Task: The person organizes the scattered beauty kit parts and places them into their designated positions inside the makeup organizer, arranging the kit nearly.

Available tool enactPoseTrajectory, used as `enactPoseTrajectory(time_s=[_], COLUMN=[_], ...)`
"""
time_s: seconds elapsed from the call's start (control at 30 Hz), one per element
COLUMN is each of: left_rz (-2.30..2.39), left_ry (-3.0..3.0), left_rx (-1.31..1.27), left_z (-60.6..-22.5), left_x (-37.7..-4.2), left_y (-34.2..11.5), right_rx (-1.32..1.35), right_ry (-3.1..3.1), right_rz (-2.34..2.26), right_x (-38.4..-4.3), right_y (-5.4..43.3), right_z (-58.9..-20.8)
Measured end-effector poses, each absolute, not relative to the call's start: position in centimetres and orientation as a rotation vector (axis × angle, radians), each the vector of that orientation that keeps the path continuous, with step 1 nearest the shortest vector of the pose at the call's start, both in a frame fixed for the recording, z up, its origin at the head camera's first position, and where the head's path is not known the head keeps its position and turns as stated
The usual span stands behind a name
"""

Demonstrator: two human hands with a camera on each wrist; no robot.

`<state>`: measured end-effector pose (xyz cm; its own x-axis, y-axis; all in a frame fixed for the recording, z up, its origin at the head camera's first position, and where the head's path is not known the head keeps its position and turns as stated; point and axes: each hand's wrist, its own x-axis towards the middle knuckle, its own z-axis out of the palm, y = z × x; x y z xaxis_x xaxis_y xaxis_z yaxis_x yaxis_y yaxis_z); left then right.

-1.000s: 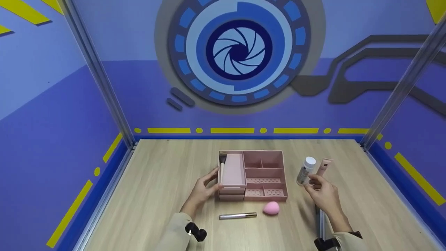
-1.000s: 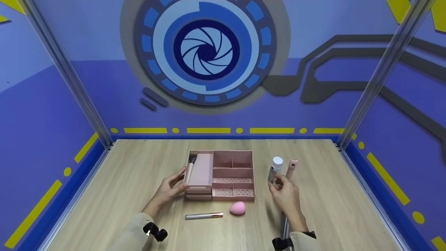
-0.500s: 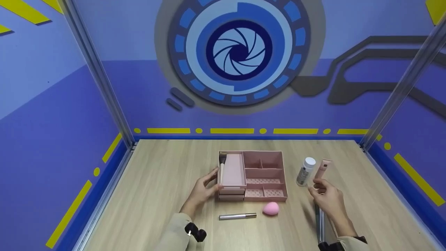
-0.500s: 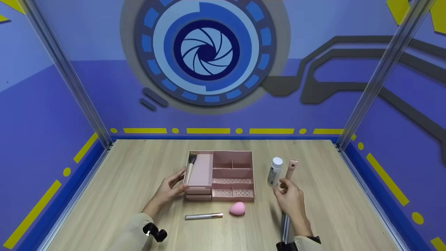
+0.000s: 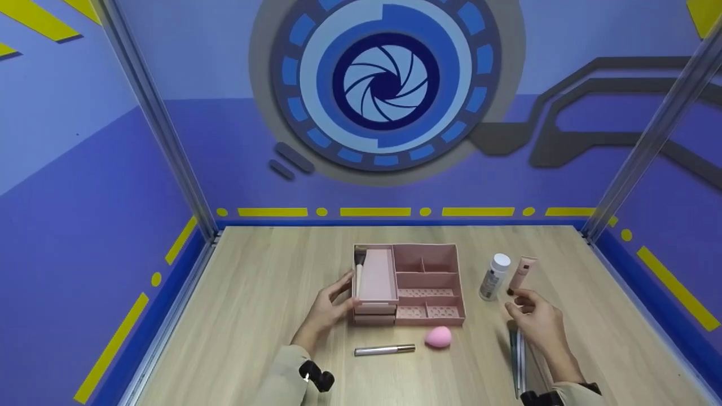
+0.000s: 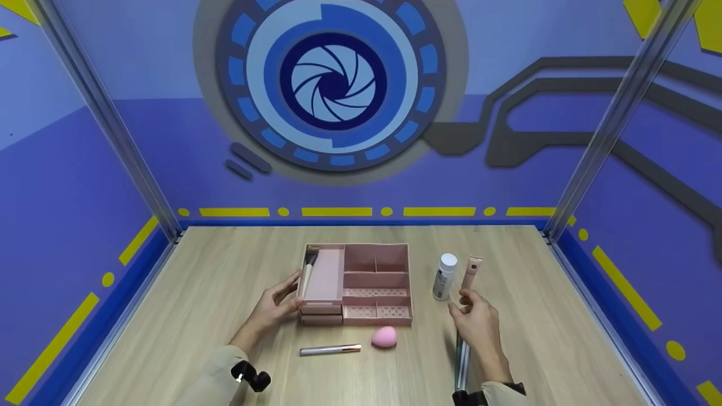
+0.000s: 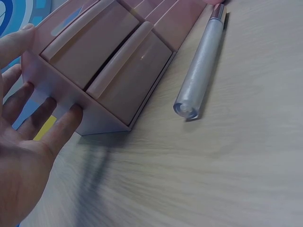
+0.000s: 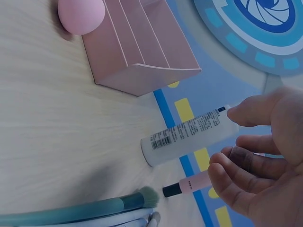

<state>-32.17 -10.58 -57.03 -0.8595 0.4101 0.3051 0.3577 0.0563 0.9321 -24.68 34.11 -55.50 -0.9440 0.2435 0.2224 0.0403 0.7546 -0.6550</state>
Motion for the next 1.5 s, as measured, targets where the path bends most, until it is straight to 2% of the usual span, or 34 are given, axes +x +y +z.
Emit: enactPoseTrajectory(time_s=[0.37, 0.9, 1.5], left_rz=[1.997, 1.927, 1.994], left_ry=[2.209, 2.281, 2.219], left_rx=[0.762, 0.802, 0.809], left_z=[-57.0, -57.1, -58.0], left_x=[-32.2, -32.2, -32.8], left_y=[-10.5, -10.6, -10.6], right_rx=[-0.228, -0.366, -0.389], right_ry=[-2.669, -2.699, -2.759], right_rz=[0.973, 0.996, 0.937], right_x=[-24.3, -23.4, -23.6], right_y=[35.0, 36.5, 37.5], right_z=[-55.4, -56.1, -56.9])
